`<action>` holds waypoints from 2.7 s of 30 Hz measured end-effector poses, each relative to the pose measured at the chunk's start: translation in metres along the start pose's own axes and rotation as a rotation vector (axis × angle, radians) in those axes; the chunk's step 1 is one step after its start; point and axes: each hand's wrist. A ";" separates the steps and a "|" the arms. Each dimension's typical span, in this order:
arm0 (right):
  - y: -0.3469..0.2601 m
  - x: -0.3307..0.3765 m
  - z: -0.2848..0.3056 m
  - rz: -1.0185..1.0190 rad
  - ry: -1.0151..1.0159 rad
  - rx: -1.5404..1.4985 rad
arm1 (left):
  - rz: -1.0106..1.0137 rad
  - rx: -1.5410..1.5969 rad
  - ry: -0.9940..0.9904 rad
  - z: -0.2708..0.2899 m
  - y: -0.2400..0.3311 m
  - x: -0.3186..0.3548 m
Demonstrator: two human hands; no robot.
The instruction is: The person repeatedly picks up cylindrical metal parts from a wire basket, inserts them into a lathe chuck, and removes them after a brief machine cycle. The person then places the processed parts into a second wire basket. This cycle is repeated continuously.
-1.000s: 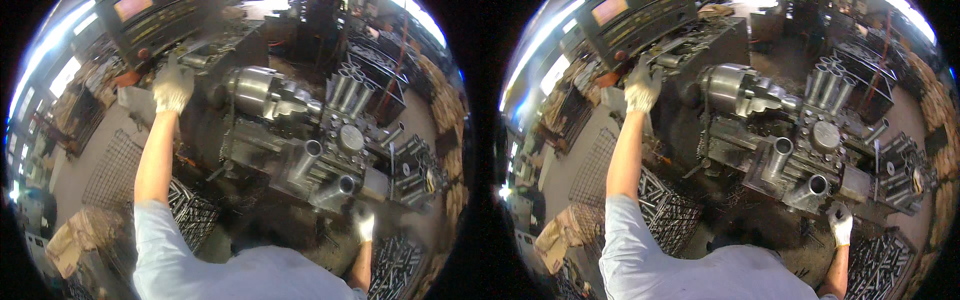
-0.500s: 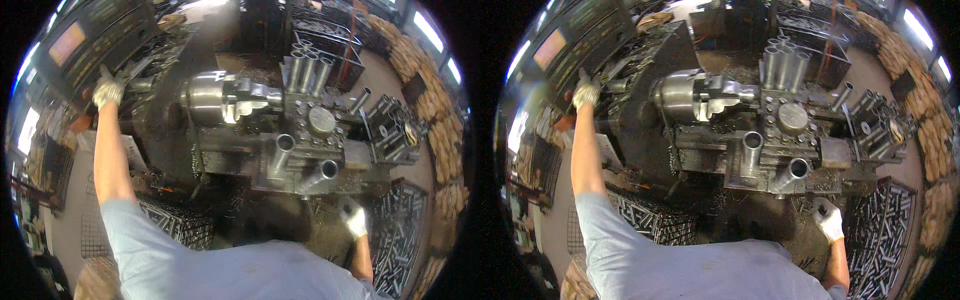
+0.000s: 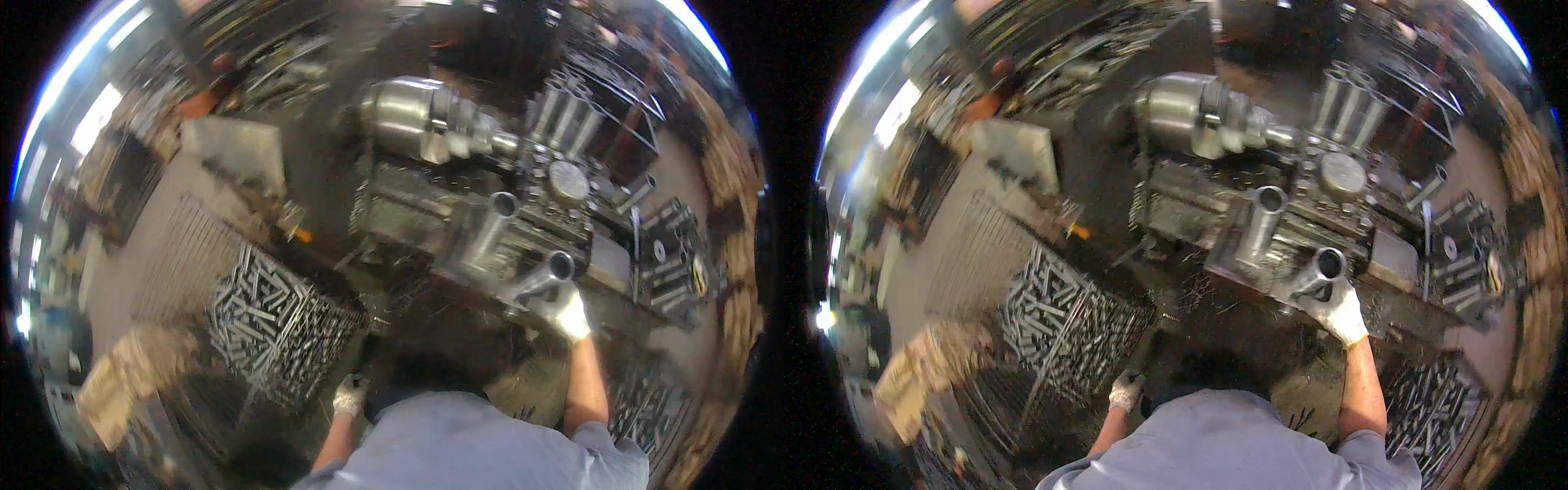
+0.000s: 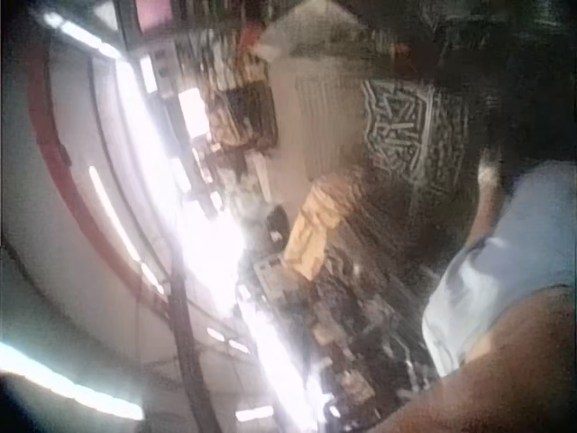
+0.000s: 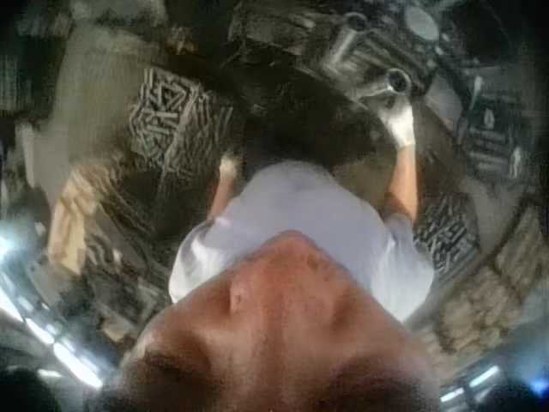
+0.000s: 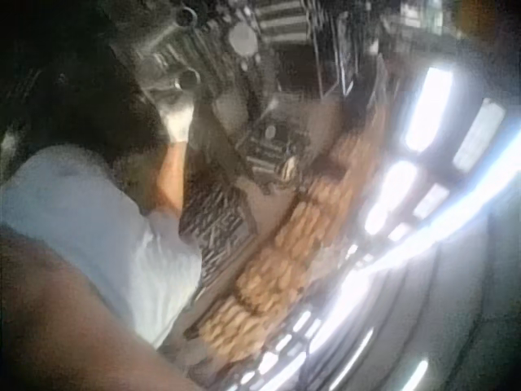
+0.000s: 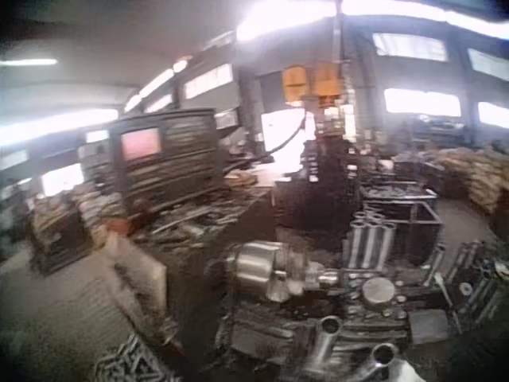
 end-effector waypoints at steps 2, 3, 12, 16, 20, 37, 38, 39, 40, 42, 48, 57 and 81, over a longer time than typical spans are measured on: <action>-0.010 -0.007 -0.013 -0.010 0.013 0.037 | 0.008 0.073 0.027 -0.011 -0.041 0.018; -0.018 -0.014 -0.029 0.155 0.057 -0.116 | -0.001 0.147 0.056 -0.015 -0.056 0.028; -0.170 0.077 -0.285 0.502 -0.873 0.289 | 0.216 0.568 0.334 -0.064 -0.209 0.184; -0.245 0.172 -0.423 0.754 -1.256 0.322 | 0.471 0.811 0.528 -0.115 -0.311 0.270; -0.301 0.288 -0.517 1.157 -1.557 0.414 | 0.720 1.118 0.809 -0.199 -0.375 0.339; -0.443 0.591 -0.765 1.826 -2.103 0.626 | 2.013 1.718 2.297 -0.388 -0.332 0.420; -0.446 0.590 -0.771 1.779 -2.196 0.597 | 2.024 1.642 2.414 -0.381 -0.330 0.434; -0.447 0.589 -0.775 1.724 -2.217 0.637 | 1.894 1.550 2.617 -0.375 -0.331 0.449; -0.453 0.586 -0.780 1.708 -2.214 0.867 | 2.079 1.563 2.497 -0.370 -0.329 0.460; -0.469 0.582 -0.790 2.033 -2.190 0.787 | 2.362 1.562 2.227 -0.366 -0.328 0.480; -0.587 0.600 -0.821 2.114 -2.454 0.682 | 2.395 1.498 1.925 -0.373 -0.324 0.498; -0.657 0.737 -0.788 2.140 -2.396 0.361 | 2.129 1.478 1.502 -0.417 -0.319 0.509; -0.566 0.971 -0.846 2.967 -1.901 0.684 | 1.629 0.676 1.926 -0.184 -0.412 0.598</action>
Point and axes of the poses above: each hand's wrist, its own x-axis away from the middle knuckle, its own z-axis out of the back of the hand, y = z × x, and after that the axes turned 15 degrees about -y, right-handed
